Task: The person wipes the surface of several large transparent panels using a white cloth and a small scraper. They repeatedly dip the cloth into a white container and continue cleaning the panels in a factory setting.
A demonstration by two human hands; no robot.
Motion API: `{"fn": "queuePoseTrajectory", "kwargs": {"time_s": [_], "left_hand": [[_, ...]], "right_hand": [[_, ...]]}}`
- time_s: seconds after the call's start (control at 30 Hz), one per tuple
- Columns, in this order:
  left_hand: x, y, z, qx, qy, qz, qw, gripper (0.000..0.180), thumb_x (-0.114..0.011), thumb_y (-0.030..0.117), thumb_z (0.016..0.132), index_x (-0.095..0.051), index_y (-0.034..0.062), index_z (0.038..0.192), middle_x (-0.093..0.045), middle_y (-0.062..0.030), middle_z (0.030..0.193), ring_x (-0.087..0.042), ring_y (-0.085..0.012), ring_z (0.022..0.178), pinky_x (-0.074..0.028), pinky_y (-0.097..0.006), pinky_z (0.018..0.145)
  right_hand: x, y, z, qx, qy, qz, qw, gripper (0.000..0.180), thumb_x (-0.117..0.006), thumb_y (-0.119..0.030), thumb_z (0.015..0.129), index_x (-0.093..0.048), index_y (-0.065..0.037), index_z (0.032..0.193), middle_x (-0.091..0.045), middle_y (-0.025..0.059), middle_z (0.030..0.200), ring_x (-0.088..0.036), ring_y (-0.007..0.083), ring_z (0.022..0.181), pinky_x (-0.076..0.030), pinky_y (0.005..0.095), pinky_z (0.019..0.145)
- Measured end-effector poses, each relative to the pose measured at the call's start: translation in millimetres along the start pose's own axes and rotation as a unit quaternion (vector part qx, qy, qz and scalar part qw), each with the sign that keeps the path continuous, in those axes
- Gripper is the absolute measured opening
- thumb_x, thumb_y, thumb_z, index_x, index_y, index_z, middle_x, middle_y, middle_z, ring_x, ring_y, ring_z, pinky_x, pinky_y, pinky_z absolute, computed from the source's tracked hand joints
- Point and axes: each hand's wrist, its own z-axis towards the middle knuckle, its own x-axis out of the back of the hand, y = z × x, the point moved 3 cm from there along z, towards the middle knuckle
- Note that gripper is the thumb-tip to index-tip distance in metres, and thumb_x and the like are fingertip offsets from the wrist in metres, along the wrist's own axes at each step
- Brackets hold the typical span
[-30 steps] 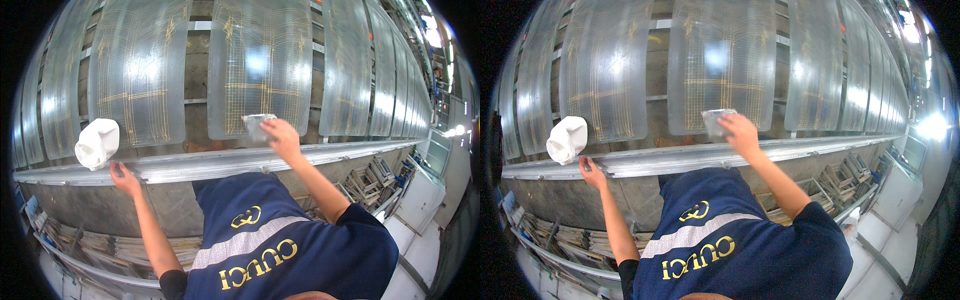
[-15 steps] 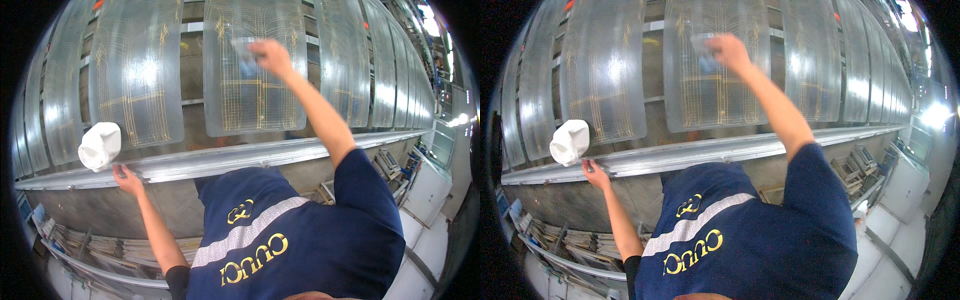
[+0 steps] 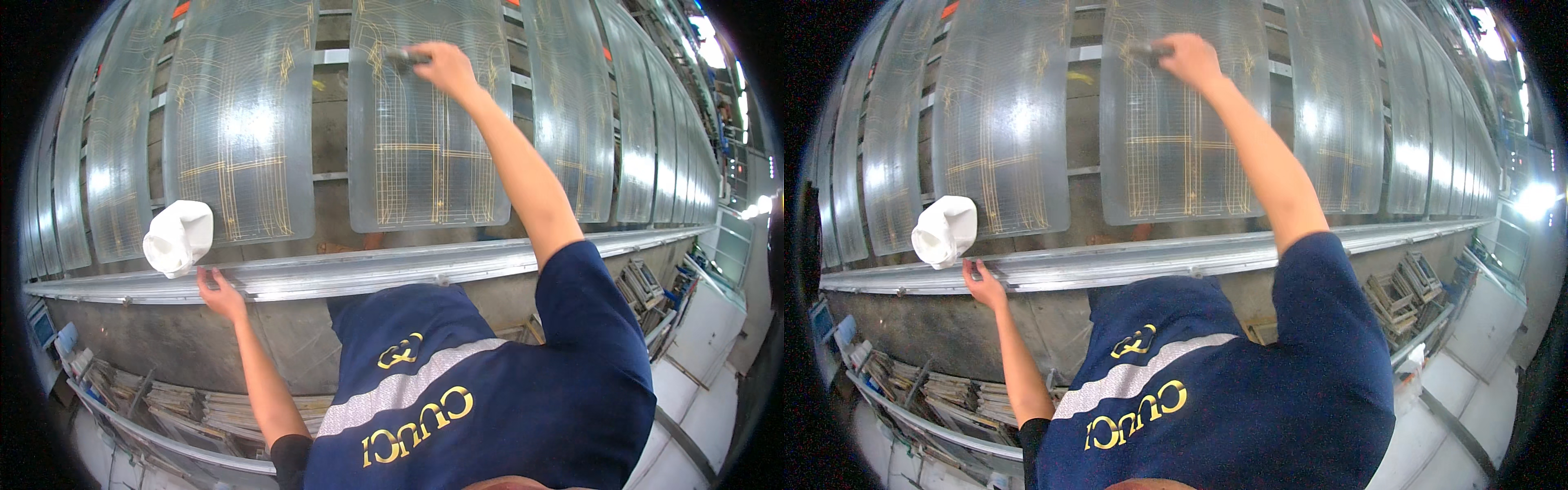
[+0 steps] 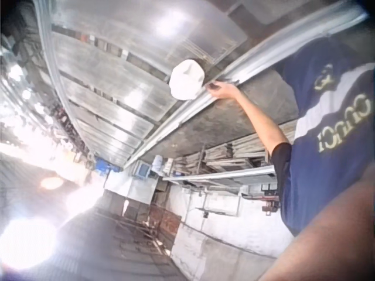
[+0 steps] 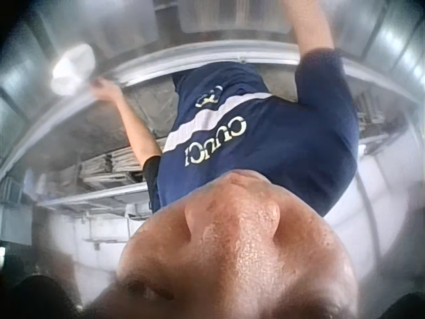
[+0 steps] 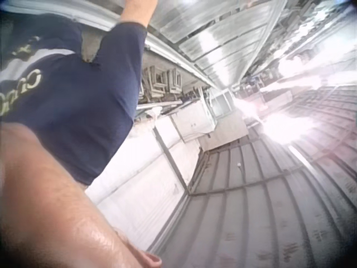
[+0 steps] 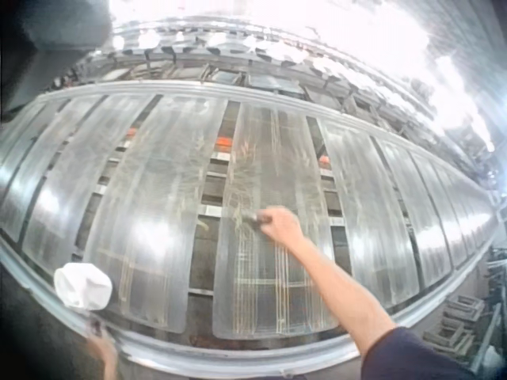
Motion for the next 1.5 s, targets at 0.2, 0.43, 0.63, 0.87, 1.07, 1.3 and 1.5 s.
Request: {"fn": "queuePoseTrajectory", "kwargs": {"time_s": [0.2,0.43,0.63,0.87,1.07,1.3,1.5], "left_hand": [[-1,-16,-2,-0.01,0.023,0.003,1.0,0.042,-0.066,0.025,0.096,-0.06,0.0028,0.131,-0.065,-0.0144,0.125,-0.061,-0.0289,0.114,-0.044,-0.039,0.099],[4,0,-8,0.006,-0.004,-0.001,1.0,0.04,-0.063,0.024,0.097,-0.06,0.0027,0.13,-0.064,-0.0144,0.128,-0.057,-0.0311,0.12,-0.042,-0.042,0.102],[0,-10,0,0.005,-0.005,0.008,1.0,0.04,-0.065,0.025,0.096,-0.061,0.003,0.129,-0.064,-0.014,0.129,-0.059,-0.031,0.118,-0.044,-0.041,0.1],[-4,-15,2,0.03,-0.001,-0.017,0.999,0.045,-0.065,0.027,0.096,-0.058,0.0015,0.132,-0.063,-0.0163,0.13,-0.058,-0.0315,0.121,-0.043,-0.04,0.103],[1,-3,0,-0.014,-0.007,-0.004,1.0,0.046,-0.066,0.025,0.095,-0.058,-0.0036,0.13,-0.062,-0.0176,0.13,-0.058,-0.0309,0.119,-0.042,-0.04,0.103],[-1,-17,1,-0.028,0.016,0.019,0.999,0.044,-0.065,0.028,0.096,-0.06,-0.001,0.128,-0.064,-0.0171,0.127,-0.059,-0.0325,0.118,-0.043,-0.041,0.101],[6,-10,4,-0.021,0.047,0.026,0.998,0.045,-0.063,0.03,0.097,-0.059,-0.0009,0.129,-0.063,-0.0192,0.127,-0.058,-0.0355,0.119,-0.042,-0.042,0.103]], "right_hand": [[-43,-1,13,0.047,0.013,-0.047,0.998,0.045,-0.069,-0.013,0.073,-0.072,-0.02,0.118,-0.07,0.0076,0.117,-0.064,0.0306,0.105,-0.053,0.0423,0.091],[-44,-117,-309,0.106,-0.109,0.037,0.988,0.068,-0.076,-0.006,0.061,-0.067,-0.024,0.126,-0.066,0.0031,0.127,-0.064,0.0237,0.113,-0.053,0.0395,0.094],[11,-47,-146,0.094,0.009,0.031,0.995,0.054,-0.065,-0.002,0.067,-0.072,-0.02,0.117,-0.07,0.0027,0.122,-0.065,0.0244,0.114,-0.051,0.0398,0.099],[18,72,-3,0.006,0.018,-0.04,0.999,0.047,-0.068,-0.016,0.075,-0.071,-0.023,0.121,-0.07,0.0075,0.119,-0.064,0.0281,0.11,-0.051,0.0401,0.096],[-20,-12,-273,0.118,0.015,-0.02,0.993,0.061,-0.07,-0.006,0.067,-0.068,-0.025,0.125,-0.065,0.0048,0.128,-0.064,0.0253,0.109,-0.051,0.0427,0.094],[6,-61,-324,0.043,-0.006,0.074,0.996,0.066,-0.073,-0.002,0.059,-0.07,-0.021,0.123,-0.07,0.0033,0.121,-0.063,0.0261,0.114,-0.05,0.0425,0.1],[10,4,-68,-0.001,0.081,0.011,0.997,0.036,-0.067,-0.019,0.08,-0.073,-0.022,0.116,-0.069,0.0076,0.118,-0.062,0.0299,0.112,-0.052,0.0427,0.095]]}}
